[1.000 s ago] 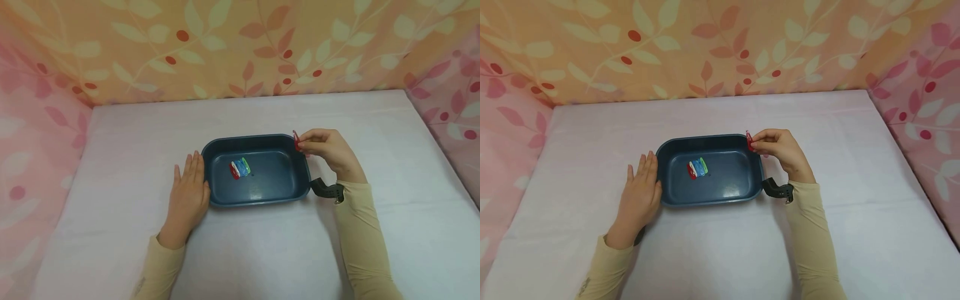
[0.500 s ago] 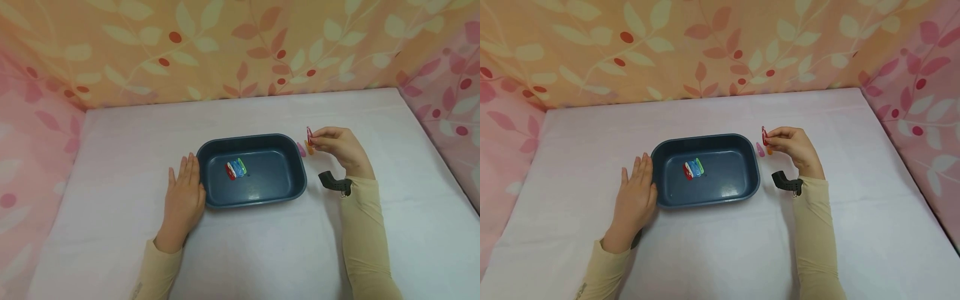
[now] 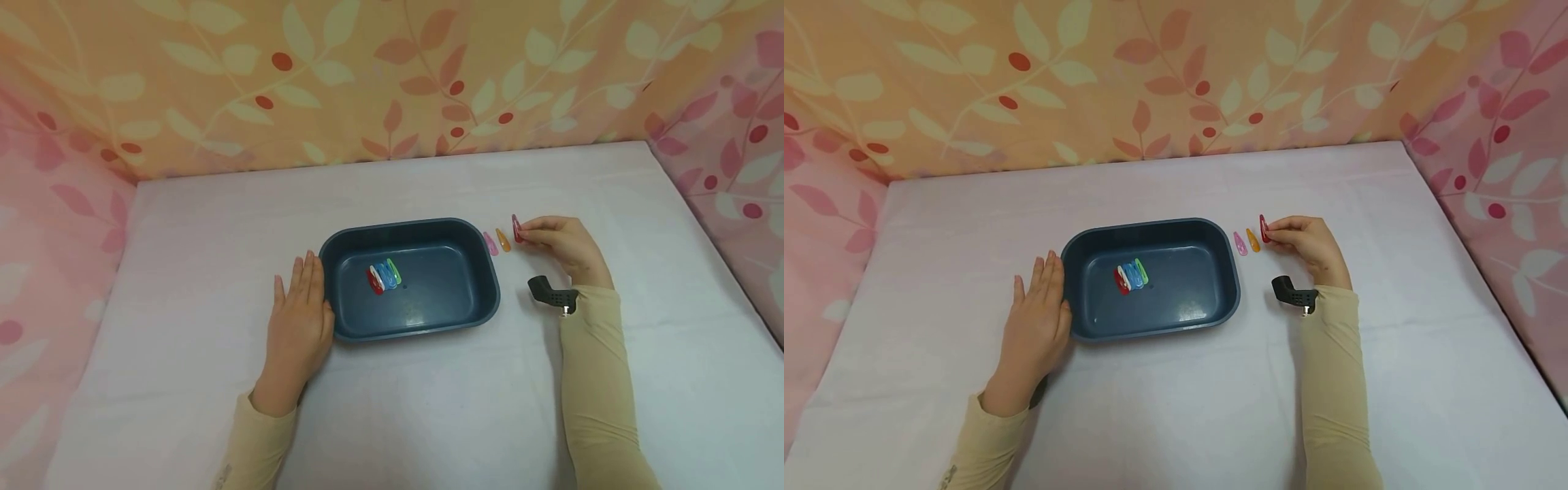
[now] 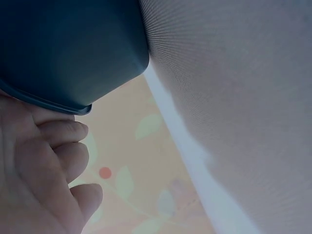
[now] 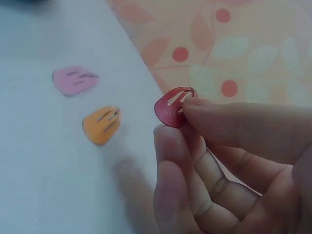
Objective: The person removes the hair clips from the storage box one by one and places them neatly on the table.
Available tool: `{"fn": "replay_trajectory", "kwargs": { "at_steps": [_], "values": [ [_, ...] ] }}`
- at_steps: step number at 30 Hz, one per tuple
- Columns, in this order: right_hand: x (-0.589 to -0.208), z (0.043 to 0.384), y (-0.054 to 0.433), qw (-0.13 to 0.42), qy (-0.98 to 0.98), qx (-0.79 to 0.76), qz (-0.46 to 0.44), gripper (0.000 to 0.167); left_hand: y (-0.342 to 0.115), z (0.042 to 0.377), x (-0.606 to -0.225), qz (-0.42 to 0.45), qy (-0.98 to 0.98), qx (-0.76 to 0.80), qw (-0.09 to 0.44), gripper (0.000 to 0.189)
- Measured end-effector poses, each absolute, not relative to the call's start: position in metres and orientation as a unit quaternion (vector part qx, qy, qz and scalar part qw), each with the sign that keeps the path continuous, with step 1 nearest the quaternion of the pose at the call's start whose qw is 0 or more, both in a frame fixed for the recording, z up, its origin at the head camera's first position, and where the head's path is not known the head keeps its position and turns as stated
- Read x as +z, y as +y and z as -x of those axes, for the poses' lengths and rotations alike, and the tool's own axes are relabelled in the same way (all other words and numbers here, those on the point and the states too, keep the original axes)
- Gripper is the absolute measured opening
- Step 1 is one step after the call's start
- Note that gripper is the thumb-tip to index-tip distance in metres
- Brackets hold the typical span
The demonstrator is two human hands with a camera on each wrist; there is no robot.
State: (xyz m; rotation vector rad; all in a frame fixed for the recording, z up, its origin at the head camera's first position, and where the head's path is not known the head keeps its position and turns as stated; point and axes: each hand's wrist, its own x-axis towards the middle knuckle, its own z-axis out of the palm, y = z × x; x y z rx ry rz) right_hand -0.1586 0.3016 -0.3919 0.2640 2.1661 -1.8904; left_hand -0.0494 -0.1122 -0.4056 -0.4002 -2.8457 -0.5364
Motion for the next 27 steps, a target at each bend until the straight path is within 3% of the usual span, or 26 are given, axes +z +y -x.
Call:
{"fn": "replay_trajectory", "kwargs": {
  "at_steps": [7, 14, 27],
  "values": [
    [-0.402, 0.159, 0.304, 0.116, 0.781, -0.606, -0.102, 0.010, -0.114, 0.050, -0.405, 0.138, -0.966, -0.200, 0.092, 0.060],
    [-0.401, 0.162, 0.297, 0.119, 0.824, -0.544, -0.106, 0.028, -0.116, 0.051, -0.405, 0.144, -0.964, -0.203, 0.088, 0.060],
    [-0.402, 0.168, 0.292, 0.101, 0.889, -0.435, -0.103, 0.027, -0.117, 0.052, -0.407, 0.147, -0.963, -0.204, 0.096, 0.060]
  ]
}}
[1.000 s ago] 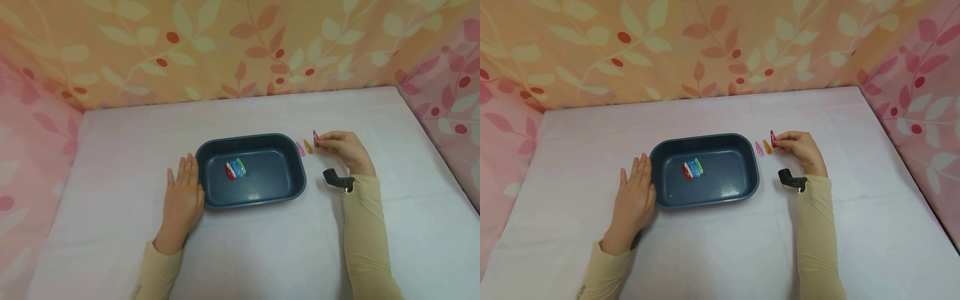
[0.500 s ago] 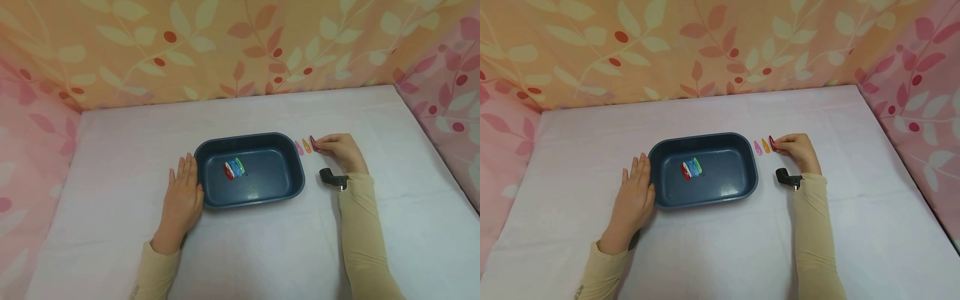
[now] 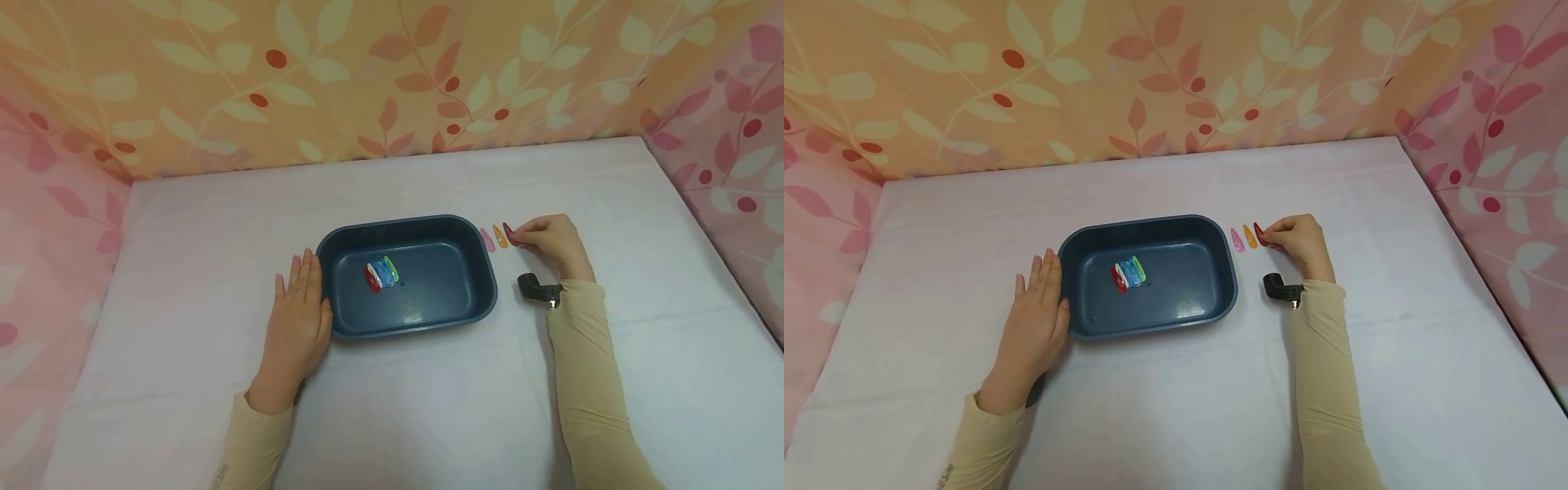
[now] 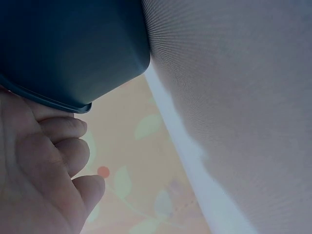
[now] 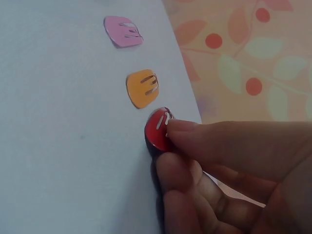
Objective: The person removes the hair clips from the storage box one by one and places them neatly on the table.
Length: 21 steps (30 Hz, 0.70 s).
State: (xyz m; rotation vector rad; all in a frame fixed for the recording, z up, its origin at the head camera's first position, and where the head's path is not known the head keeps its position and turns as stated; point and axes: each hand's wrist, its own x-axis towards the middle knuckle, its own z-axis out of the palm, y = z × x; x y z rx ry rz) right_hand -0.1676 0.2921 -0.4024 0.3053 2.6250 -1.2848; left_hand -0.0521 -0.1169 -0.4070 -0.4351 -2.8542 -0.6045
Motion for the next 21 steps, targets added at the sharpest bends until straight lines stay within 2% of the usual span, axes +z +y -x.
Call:
{"fn": "replay_trajectory", "kwargs": {
  "at_steps": [21],
  "values": [
    [-0.4029, 0.1649, 0.2992, 0.108, 0.865, -0.477, -0.112, 0.034, -0.1169, 0.0510, -0.4065, 0.141, -0.965, -0.200, 0.093, 0.061]
  ]
}}
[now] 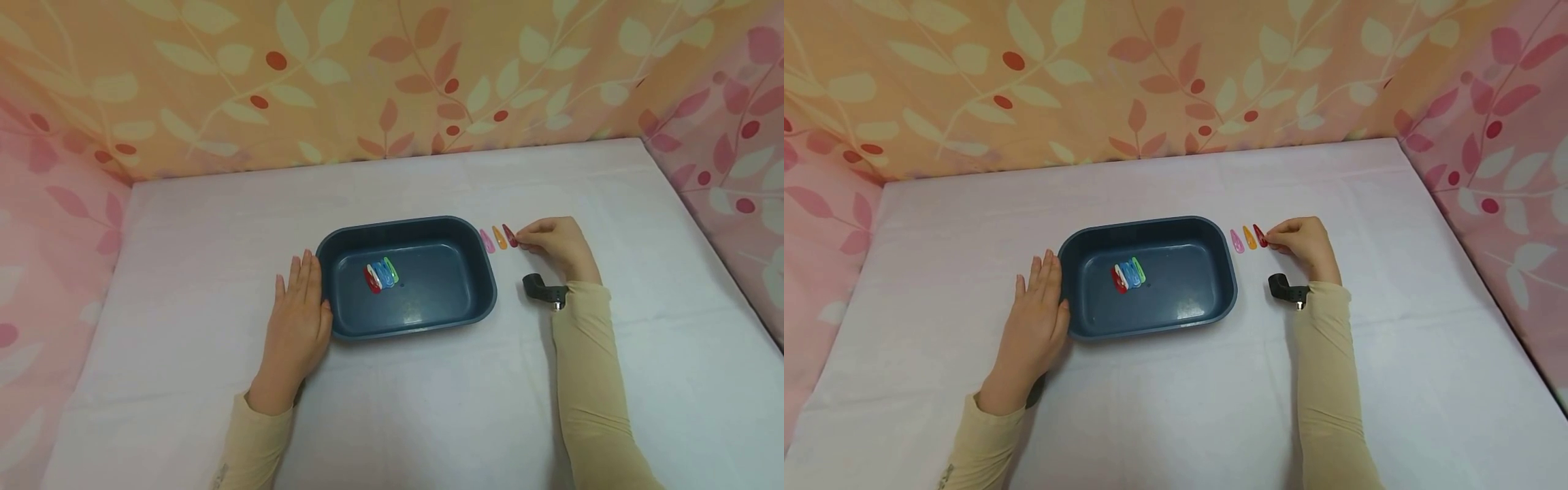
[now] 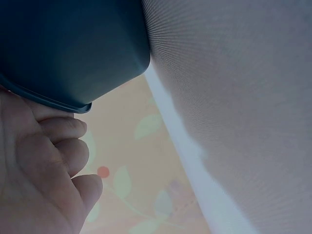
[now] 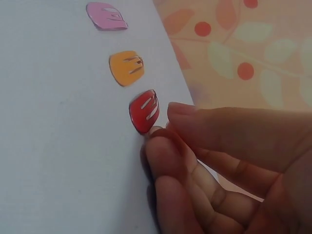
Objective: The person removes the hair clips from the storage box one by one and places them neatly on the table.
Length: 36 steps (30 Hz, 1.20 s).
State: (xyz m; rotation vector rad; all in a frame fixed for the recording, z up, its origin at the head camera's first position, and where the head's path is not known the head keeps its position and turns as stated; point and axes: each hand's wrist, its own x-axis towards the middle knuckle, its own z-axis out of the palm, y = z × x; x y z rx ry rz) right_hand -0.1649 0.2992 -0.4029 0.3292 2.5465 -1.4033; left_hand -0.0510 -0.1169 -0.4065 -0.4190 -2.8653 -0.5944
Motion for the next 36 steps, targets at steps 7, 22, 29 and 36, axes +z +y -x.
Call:
{"fn": "replay_trajectory", "kwargs": {
  "at_steps": [7, 22, 29, 36],
  "values": [
    [-0.405, 0.164, 0.303, 0.110, 0.852, -0.497, -0.121, 0.036, -0.116, 0.050, -0.406, 0.138, -0.966, -0.202, 0.088, 0.061],
    [-0.402, 0.162, 0.310, 0.102, 0.838, -0.522, -0.122, 0.027, -0.112, 0.051, -0.406, 0.136, -0.968, -0.198, 0.073, 0.062],
    [-0.397, 0.161, 0.310, 0.103, 0.831, -0.535, -0.115, 0.026, -0.110, 0.052, -0.406, 0.136, -0.968, -0.197, 0.070, 0.062],
    [-0.389, 0.160, 0.306, 0.081, 0.812, -0.569, -0.105, 0.007, -0.110, 0.053, -0.408, 0.139, -0.967, -0.197, 0.077, 0.062]
  ]
}}
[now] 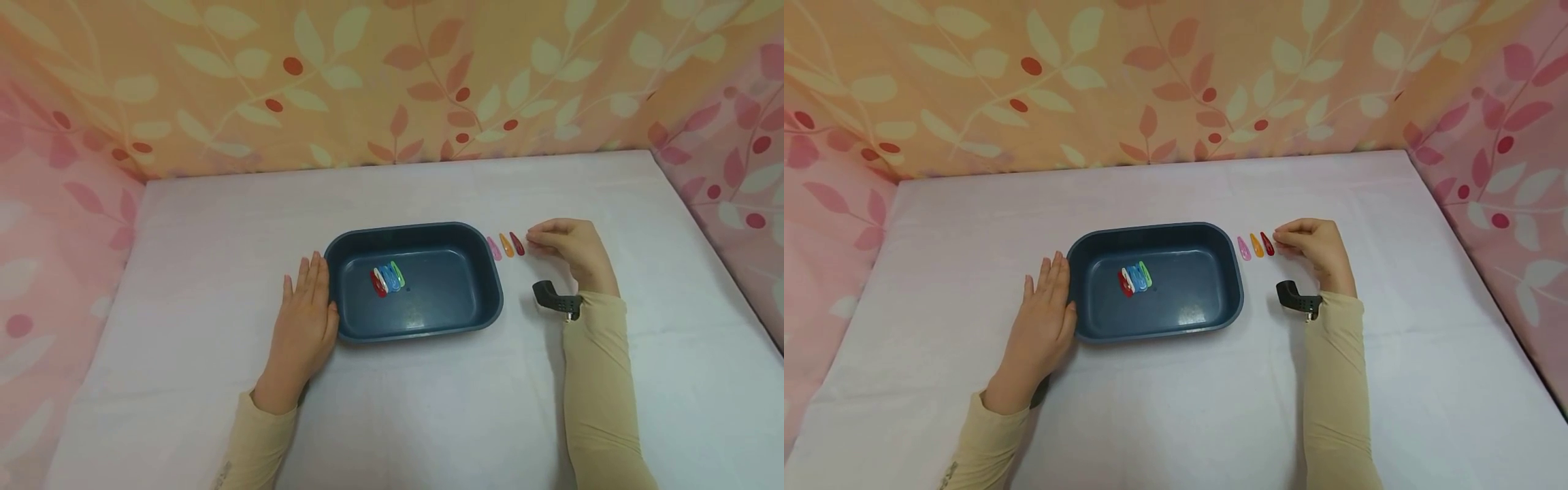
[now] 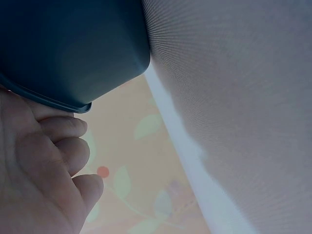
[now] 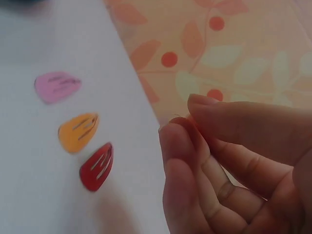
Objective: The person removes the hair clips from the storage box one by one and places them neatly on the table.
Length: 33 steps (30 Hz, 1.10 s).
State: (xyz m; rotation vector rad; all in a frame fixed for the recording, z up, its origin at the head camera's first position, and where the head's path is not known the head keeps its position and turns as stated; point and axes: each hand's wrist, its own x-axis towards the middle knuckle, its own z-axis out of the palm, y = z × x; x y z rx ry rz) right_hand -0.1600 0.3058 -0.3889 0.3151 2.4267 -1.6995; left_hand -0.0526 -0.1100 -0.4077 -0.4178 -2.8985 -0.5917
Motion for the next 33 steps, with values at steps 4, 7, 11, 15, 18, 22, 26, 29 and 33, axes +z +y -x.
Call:
{"fn": "replay_trajectory", "kwargs": {
  "at_steps": [4, 7, 11, 15, 18, 22, 26, 29, 33],
  "values": [
    [-0.383, 0.158, 0.300, 0.068, 0.803, -0.585, -0.094, 0.010, -0.110, 0.052, -0.408, 0.141, -0.968, -0.194, 0.074, 0.062],
    [-0.378, 0.156, 0.295, 0.056, 0.803, -0.587, -0.080, 0.009, -0.110, 0.052, -0.407, 0.142, -0.968, -0.193, 0.073, 0.061],
    [-0.371, 0.154, 0.288, 0.048, 0.793, -0.605, -0.058, 0.010, -0.110, 0.052, -0.406, 0.141, -0.968, -0.194, 0.071, 0.061],
    [-0.362, 0.150, 0.281, 0.041, 0.778, -0.626, -0.037, 0.011, -0.110, 0.051, -0.406, 0.140, -0.969, -0.193, 0.070, 0.061],
    [-0.357, 0.147, 0.274, 0.034, 0.781, -0.623, -0.022, 0.006, -0.110, 0.051, -0.406, 0.140, -0.969, -0.193, 0.069, 0.061],
    [-0.350, 0.144, 0.264, 0.035, 0.785, -0.618, 0.005, 0.014, -0.111, 0.051, -0.406, 0.139, -0.969, -0.194, 0.070, 0.061],
    [-0.345, 0.141, 0.256, 0.041, 0.794, -0.606, 0.023, 0.012, -0.111, 0.051, -0.406, 0.141, -0.968, -0.194, 0.073, 0.061],
    [-0.343, 0.140, 0.250, 0.045, 0.801, -0.596, 0.033, 0.011, -0.111, 0.051, -0.405, 0.143, -0.968, -0.195, 0.073, 0.061],
    [-0.342, 0.139, 0.243, 0.049, 0.809, -0.584, 0.046, 0.014, -0.111, 0.051, -0.405, 0.142, -0.968, -0.197, 0.071, 0.061]
  ]
}}
